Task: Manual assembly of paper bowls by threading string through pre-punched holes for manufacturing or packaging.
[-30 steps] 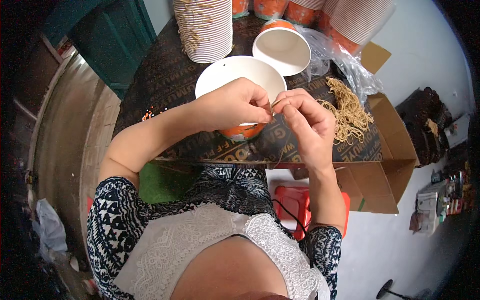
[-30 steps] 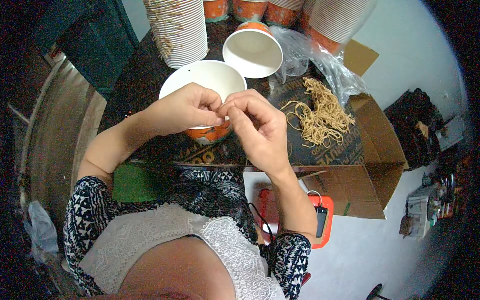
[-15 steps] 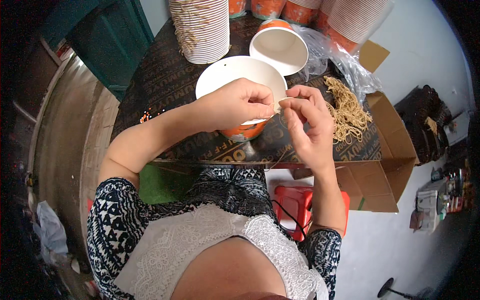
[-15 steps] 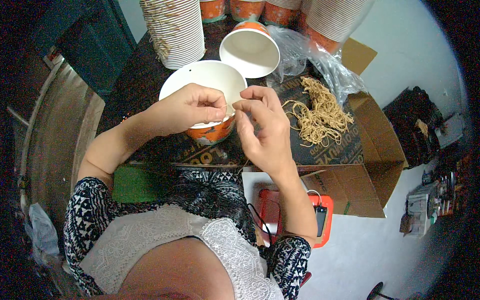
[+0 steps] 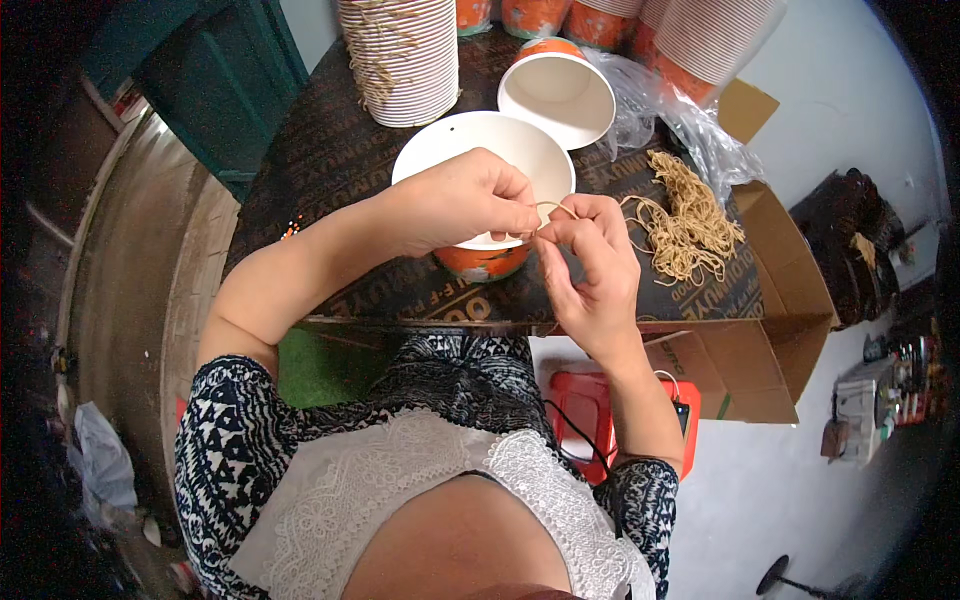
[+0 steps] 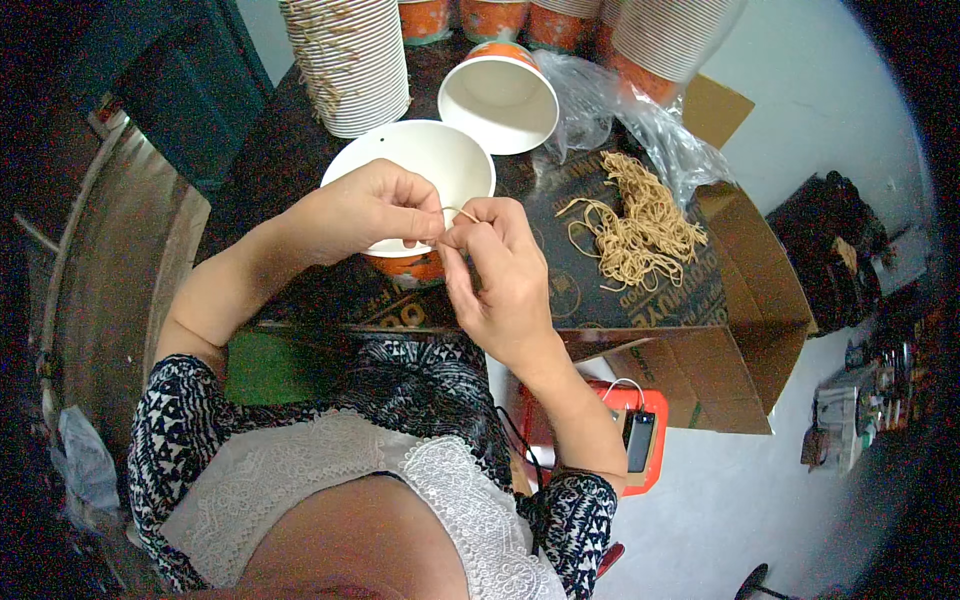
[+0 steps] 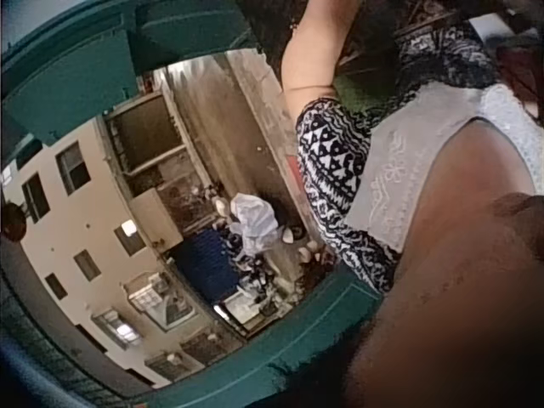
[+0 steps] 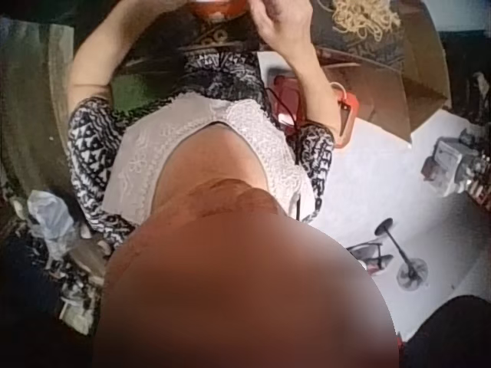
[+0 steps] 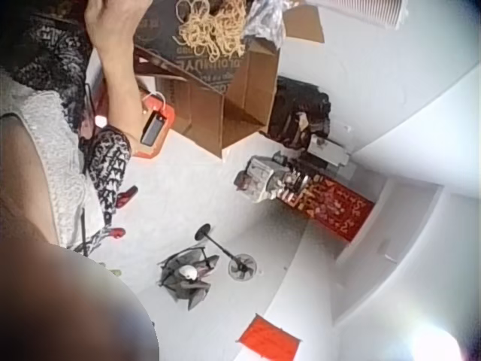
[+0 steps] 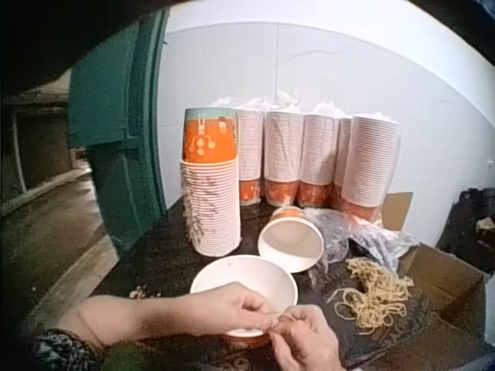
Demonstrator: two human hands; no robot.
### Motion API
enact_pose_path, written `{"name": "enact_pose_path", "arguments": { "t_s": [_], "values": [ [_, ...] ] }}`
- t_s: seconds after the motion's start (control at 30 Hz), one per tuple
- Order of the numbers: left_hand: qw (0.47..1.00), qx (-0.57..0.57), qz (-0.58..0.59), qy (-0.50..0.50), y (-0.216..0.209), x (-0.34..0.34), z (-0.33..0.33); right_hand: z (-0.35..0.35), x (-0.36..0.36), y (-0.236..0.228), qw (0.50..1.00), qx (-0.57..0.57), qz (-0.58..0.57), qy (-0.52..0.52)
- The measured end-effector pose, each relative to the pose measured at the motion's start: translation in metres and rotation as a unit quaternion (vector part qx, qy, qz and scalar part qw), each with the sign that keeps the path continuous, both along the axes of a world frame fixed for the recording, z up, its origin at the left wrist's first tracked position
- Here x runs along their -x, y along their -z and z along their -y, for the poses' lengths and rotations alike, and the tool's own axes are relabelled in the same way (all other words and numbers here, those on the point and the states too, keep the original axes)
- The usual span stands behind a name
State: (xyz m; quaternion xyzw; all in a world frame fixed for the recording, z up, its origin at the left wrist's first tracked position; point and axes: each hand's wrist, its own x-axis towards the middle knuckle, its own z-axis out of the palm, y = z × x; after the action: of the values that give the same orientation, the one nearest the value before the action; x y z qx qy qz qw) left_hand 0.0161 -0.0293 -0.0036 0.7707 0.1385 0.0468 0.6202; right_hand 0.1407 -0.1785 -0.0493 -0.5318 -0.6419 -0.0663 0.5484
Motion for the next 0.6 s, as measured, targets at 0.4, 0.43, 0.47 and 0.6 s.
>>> {"name": "enact_pose_path", "arguments": {
  "t_s": [0.4,0.43,0.47,0.6],
  "values": [
    [1.000,-0.016,0.005,0.002,0.000,0.004,-0.001,-0.004,-0.003,0.008,0.999,0.029,-0.031,-0.009],
    [0.999,-0.040,0.004,-0.004,-0.001,0.005,0.000,-0.005,-0.002,0.009,0.999,0.029,-0.032,-0.009],
    [0.998,-0.064,0.003,-0.010,-0.001,0.005,0.000,-0.007,-0.003,0.010,1.000,0.012,-0.020,-0.004],
    [0.994,-0.099,0.035,-0.015,0.003,0.005,0.003,-0.010,0.000,0.013,0.999,-0.007,-0.033,0.005]
  ]
}}
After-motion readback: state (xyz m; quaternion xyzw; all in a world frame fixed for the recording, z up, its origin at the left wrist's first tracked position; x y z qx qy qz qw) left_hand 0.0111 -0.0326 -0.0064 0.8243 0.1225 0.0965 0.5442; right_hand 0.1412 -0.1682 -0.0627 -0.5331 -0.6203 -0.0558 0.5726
